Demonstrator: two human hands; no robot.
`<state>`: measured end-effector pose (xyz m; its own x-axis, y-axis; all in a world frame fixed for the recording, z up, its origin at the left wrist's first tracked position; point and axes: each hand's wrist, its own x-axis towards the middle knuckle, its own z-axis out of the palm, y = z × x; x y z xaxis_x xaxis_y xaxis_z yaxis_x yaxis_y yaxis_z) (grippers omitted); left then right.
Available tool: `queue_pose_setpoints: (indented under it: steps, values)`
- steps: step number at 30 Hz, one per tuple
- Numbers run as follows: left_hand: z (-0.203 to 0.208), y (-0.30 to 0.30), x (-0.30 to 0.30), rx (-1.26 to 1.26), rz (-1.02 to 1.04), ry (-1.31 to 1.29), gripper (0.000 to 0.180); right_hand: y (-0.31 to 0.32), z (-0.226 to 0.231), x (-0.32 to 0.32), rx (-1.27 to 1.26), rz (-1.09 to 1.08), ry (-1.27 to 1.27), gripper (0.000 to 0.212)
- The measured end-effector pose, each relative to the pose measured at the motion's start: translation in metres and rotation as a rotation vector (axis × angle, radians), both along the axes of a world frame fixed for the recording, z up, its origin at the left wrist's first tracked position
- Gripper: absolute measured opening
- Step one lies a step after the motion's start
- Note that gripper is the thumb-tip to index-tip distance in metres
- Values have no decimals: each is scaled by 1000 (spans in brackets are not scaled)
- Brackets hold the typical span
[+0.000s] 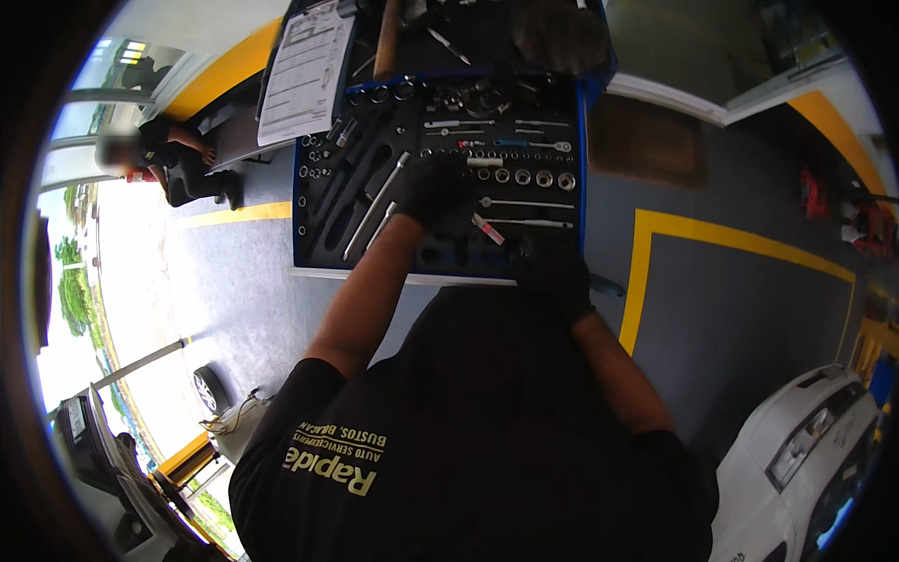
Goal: The person retrieves a socket and ratchet from a tool chest, then uses them to loosen and remove bolts from a car's brake rotor. The rotor is detached and placed on the floor. The person then removes the remaining bolts from the hub.
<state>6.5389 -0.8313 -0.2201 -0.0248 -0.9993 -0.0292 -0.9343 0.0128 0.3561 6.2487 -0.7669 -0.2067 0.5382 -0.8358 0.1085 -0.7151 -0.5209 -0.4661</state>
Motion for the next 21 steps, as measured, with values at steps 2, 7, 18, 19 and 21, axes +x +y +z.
queue_pose_setpoints:
  steps: [2, 7, 18, 19, 21]
  values:
    - [12, 2, -1, 10, -4, -8, 41, -2, 6, 5, -31, 1, 1, 40]
    - [-14, 18, -4, -132, 159, 465, 38, 1, 17, 4, 72, -69, -240, 25]
    - [97, 112, -11, -316, 125, 755, 21, -37, -39, -17, -57, 40, -440, 31]
    - [92, 135, -9, -325, 196, 935, 19, -47, -26, -6, -102, 128, -450, 32]
    - [62, 182, -17, -261, 459, 1392, 14, -63, 22, 25, -177, 346, -467, 34]
